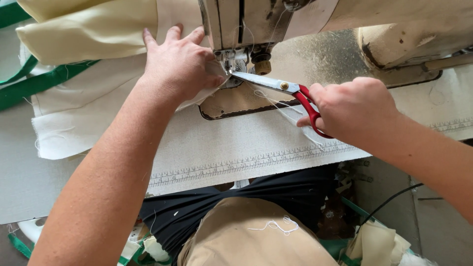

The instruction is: Sewing a tote bag using an industrial sewing machine and trimming threads with scissors

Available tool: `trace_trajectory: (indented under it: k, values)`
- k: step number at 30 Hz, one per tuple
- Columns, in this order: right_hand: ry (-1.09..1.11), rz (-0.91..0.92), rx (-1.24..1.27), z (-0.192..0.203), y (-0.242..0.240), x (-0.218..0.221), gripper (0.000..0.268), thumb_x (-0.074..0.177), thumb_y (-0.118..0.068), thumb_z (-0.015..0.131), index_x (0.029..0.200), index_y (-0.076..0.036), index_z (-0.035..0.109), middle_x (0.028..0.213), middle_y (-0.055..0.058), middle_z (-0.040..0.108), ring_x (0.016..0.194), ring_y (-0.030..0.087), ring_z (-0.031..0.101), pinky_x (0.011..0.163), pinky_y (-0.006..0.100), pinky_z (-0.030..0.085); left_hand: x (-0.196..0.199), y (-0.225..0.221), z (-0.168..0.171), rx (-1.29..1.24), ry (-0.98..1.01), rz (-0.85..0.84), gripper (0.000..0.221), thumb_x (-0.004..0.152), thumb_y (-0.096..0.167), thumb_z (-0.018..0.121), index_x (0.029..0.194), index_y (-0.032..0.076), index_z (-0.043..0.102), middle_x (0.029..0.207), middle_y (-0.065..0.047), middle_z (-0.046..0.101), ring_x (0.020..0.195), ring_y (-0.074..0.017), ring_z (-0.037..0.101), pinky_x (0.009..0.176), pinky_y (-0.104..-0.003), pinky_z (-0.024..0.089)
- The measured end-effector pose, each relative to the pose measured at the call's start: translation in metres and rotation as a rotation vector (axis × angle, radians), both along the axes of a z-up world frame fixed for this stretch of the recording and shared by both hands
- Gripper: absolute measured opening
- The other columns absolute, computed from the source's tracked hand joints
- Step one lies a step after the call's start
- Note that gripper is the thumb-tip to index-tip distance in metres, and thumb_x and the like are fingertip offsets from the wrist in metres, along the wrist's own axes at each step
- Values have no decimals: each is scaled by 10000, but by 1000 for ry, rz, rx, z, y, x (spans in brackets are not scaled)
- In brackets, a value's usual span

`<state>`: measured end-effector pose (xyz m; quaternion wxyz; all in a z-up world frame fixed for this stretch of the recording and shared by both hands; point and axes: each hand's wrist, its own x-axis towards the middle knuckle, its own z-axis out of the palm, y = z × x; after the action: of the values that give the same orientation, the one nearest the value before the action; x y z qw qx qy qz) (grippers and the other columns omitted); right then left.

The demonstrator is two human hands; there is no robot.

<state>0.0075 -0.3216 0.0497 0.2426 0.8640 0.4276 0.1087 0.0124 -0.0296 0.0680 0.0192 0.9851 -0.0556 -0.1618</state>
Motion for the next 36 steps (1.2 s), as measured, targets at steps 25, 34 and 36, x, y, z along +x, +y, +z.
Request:
trace_trajectory:
  k: [25,34,36]
  values:
    - [367,-354,-8,15,15,-9,337,797,-543,514,749,-212,475,532,-36,574,464,199,545,407,281,363,-1,-6,4,26,51,35,465,751,556,528,1128,289,583,1386,-27,336,1309,-346,213,953,-753,120]
    - [635,-1089,43,53,19,16,647,829,-735,416,774,-103,545,668,93,634,658,235,614,552,329,459,-16,38,0,-84,-243,-48,811,700,637,558,1340,176,370,1466,-88,148,1322,-344,115,977,-680,20]
    - [706,-1198,304,58,12,20,526,788,-577,647,628,-85,554,584,95,585,570,231,510,573,321,365,-25,92,-11,32,-1063,-247,521,862,266,909,1204,47,585,1183,-148,553,1052,-321,512,939,-436,341]
